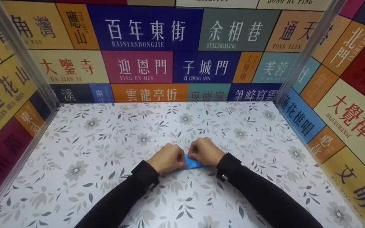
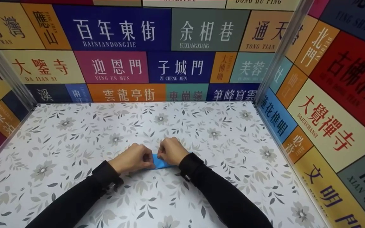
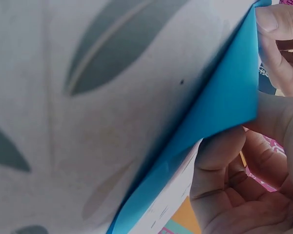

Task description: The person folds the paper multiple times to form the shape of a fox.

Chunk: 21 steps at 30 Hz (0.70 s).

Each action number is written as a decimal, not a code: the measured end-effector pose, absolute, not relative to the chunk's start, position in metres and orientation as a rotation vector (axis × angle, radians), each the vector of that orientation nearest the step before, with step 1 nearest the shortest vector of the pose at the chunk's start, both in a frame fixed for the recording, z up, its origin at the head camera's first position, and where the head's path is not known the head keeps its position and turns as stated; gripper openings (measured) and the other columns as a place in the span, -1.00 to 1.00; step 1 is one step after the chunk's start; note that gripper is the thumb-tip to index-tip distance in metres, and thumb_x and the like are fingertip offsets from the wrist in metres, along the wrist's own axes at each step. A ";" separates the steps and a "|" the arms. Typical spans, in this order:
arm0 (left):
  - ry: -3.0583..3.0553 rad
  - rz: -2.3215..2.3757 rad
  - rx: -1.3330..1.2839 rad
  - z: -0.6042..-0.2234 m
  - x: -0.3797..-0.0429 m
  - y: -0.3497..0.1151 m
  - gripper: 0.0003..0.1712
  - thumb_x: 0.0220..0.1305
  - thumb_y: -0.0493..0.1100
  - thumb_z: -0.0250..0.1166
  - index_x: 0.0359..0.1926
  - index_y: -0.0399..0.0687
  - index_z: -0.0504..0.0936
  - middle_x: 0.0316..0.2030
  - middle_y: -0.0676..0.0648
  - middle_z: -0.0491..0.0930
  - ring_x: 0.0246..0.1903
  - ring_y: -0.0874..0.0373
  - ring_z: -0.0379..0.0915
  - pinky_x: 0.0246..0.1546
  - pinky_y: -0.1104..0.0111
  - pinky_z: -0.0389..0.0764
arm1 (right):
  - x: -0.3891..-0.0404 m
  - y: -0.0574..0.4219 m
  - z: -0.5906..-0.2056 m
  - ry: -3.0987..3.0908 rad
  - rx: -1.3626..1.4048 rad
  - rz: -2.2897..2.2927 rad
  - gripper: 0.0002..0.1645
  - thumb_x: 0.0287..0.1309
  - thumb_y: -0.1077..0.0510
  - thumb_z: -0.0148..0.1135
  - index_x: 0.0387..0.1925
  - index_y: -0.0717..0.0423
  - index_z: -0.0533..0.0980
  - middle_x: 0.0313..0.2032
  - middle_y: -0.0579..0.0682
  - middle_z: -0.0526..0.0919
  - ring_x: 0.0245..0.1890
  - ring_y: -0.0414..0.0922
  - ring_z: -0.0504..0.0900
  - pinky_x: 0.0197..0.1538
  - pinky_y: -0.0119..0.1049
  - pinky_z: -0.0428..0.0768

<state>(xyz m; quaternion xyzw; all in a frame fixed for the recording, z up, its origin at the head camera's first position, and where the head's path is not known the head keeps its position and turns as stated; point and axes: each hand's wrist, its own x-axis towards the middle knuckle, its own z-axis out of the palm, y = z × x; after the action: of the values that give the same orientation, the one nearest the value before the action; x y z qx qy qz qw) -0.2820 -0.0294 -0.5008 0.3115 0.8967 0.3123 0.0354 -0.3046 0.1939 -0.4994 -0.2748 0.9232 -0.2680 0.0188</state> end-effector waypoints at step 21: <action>2.700 0.960 0.935 -0.500 -0.282 -0.032 -0.79 0.23 -0.17 0.78 -0.42 -0.08 0.89 -0.51 0.02 0.81 -0.52 0.30 0.51 -0.36 0.42 0.59 | -0.302 0.193 -0.498 2.883 -0.886 -0.840 -0.91 0.27 0.35 0.65 -0.34 0.15 0.86 -0.42 -0.02 0.90 -0.44 -0.30 0.65 -0.23 -0.36 0.69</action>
<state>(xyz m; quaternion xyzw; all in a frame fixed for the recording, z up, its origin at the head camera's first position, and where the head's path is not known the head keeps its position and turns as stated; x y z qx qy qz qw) -0.2818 -0.0320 -0.5000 0.3094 0.8940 0.3178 0.0635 -0.3020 0.1928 -0.4978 -0.2830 0.9208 -0.2684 0.0053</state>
